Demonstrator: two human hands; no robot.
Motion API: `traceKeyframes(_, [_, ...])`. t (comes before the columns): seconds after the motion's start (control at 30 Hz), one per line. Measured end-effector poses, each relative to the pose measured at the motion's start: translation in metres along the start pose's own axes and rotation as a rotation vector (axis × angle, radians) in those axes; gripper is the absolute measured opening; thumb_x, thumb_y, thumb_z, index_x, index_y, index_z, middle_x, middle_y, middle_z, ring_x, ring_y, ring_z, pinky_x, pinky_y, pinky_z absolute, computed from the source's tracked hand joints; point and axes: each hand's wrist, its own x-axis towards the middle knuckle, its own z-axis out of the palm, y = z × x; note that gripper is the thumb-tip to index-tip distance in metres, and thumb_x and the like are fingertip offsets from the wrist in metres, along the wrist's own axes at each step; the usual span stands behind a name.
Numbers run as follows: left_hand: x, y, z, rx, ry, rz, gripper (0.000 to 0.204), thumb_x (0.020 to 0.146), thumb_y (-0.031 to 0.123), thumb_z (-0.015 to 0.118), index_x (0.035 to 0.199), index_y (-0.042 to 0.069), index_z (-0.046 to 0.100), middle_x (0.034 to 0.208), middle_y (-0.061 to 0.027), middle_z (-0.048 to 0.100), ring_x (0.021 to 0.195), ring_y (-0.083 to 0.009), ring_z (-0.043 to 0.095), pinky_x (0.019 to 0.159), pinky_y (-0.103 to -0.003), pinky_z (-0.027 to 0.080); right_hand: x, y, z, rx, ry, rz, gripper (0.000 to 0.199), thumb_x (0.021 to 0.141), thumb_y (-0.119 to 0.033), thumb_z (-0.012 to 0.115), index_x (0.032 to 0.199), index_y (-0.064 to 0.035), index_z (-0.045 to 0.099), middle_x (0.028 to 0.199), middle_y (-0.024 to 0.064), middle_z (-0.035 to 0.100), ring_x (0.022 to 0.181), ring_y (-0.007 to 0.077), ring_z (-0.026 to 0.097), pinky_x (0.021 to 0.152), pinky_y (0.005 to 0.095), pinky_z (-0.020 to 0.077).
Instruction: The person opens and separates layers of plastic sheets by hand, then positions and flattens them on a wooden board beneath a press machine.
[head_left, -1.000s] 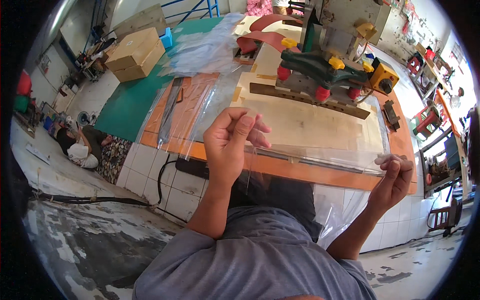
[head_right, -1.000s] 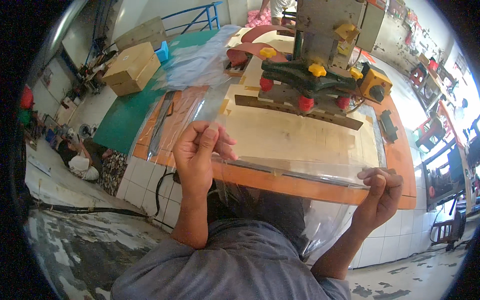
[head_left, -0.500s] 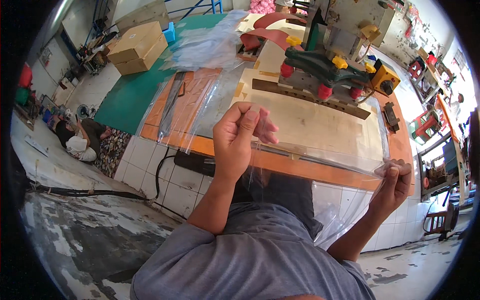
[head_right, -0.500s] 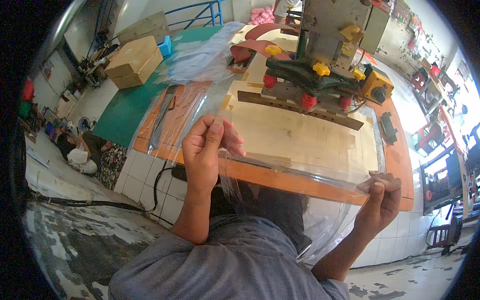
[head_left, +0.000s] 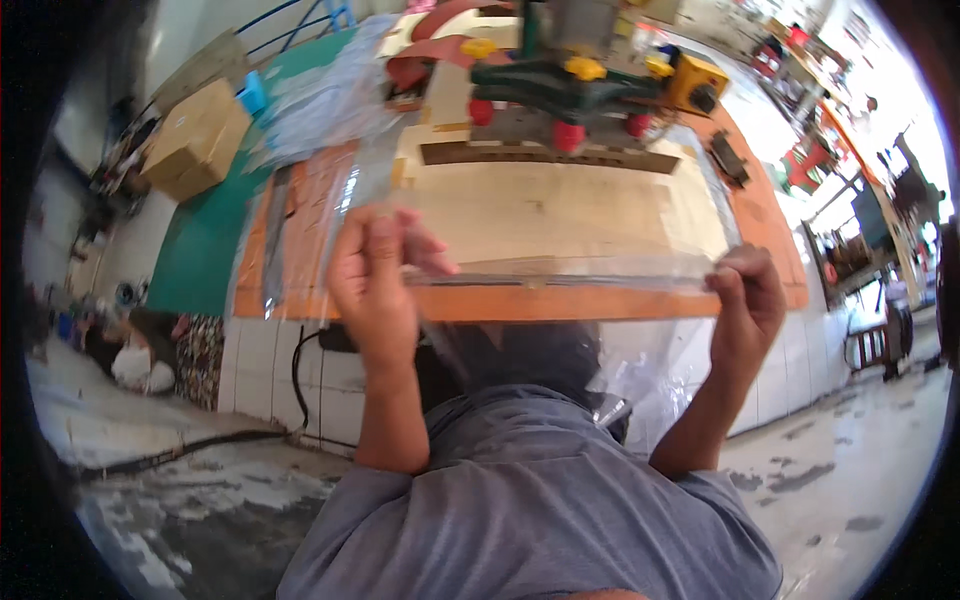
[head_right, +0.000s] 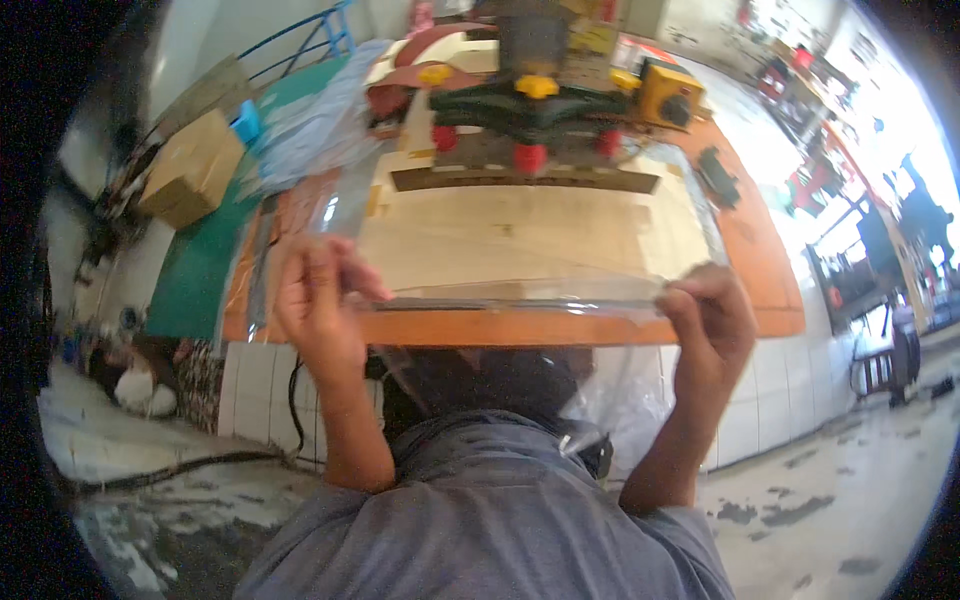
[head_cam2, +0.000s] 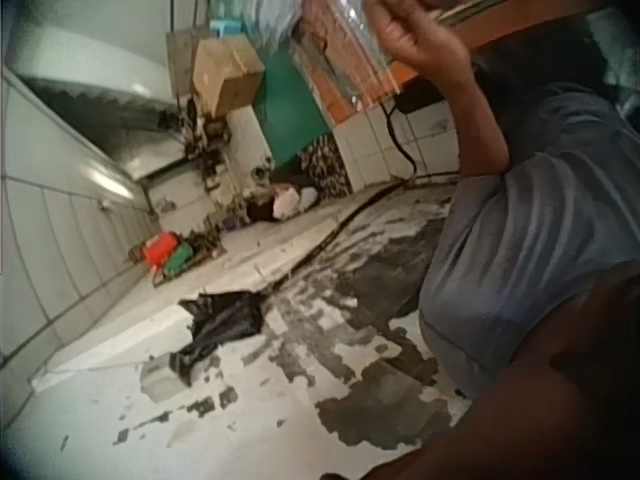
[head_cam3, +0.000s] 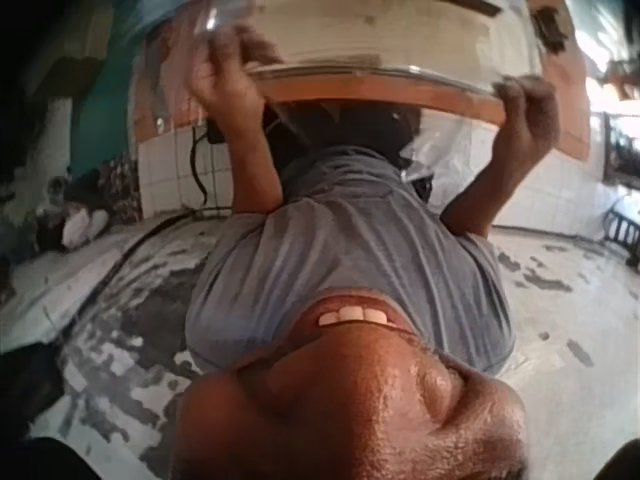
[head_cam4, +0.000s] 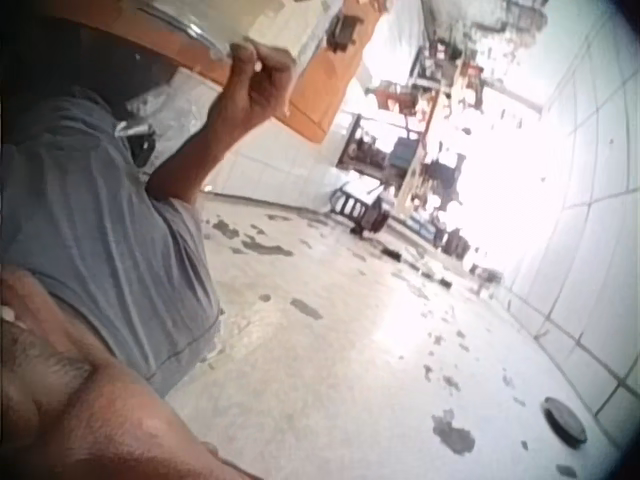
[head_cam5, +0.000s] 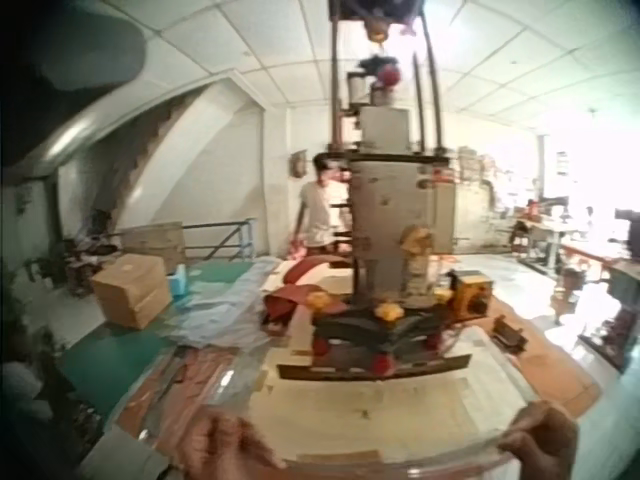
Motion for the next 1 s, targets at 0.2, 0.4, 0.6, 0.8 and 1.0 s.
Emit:
traceKeyframes(0.2, [0.004,-0.004,-0.015,0.046,0.055,0.02,0.022,0.111,0.022,0.056,0.103,0.004,0.065,0.081,-0.005,0.069,0.063,-0.0114,0.064,0.052,-0.028,0.055,0.004,-0.006,0.01,0.167,-0.05,0.092,0.016,0.09,0.003,0.077,0.092,-0.0032,0.063,0.086,0.0012,0.061,0.084,0.0094,0.056,0.077,0.0239,0.043])
traceKeyframes(0.4, [0.005,-0.005,-0.018,0.065,0.079,0.022,0.022,0.11,0.022,0.057,0.103,0.004,0.065,0.08,-0.0044,0.067,0.063,-0.0099,0.062,0.05,-0.025,0.053,0.006,-0.018,0.016,0.083,-0.019,0.171,0.015,0.088,-0.004,0.082,0.095,-0.0021,0.069,0.092,0.0022,0.068,0.087,0.0099,0.06,0.083,0.0259,0.0465])
traceKeyframes(0.6, [0.009,-0.007,-0.017,0.066,0.117,0.055,0.021,0.11,0.022,0.058,0.103,0.004,0.066,0.079,-0.0038,0.066,0.063,-0.0089,0.061,0.05,-0.023,0.052,0.012,-0.021,0.016,-0.064,-0.177,0.024,0.019,0.087,-0.01,0.086,0.095,-0.0028,0.07,0.095,0.0021,0.07,0.087,0.0102,0.061,0.081,0.0267,0.0485])
traceKeyframes(0.8, [0.01,-0.01,-0.03,0.104,0.127,0.078,0.022,0.111,0.021,0.056,0.104,0.002,0.065,0.081,-0.0062,0.068,0.059,-0.0109,0.061,0.05,-0.025,0.053,0.012,-0.017,0.023,-0.148,-0.182,0.073,0.023,0.084,-0.013,0.089,0.089,-0.0031,0.069,0.087,0.0026,0.071,0.082,0.0104,0.062,0.077,0.0265,0.0489])
traceKeyframes(1.0, [0.005,-0.005,-0.036,0.125,0.049,0.093,0.022,0.111,0.02,0.054,0.105,0.001,0.063,0.083,-0.0085,0.069,0.058,-0.0126,0.062,0.049,-0.027,0.053,0.013,-0.015,0.021,-0.164,-0.145,0.059,0.021,0.083,-0.015,0.089,0.084,-0.0035,0.071,0.082,0.0033,0.072,0.081,0.0111,0.062,0.076,0.0286,0.0478])
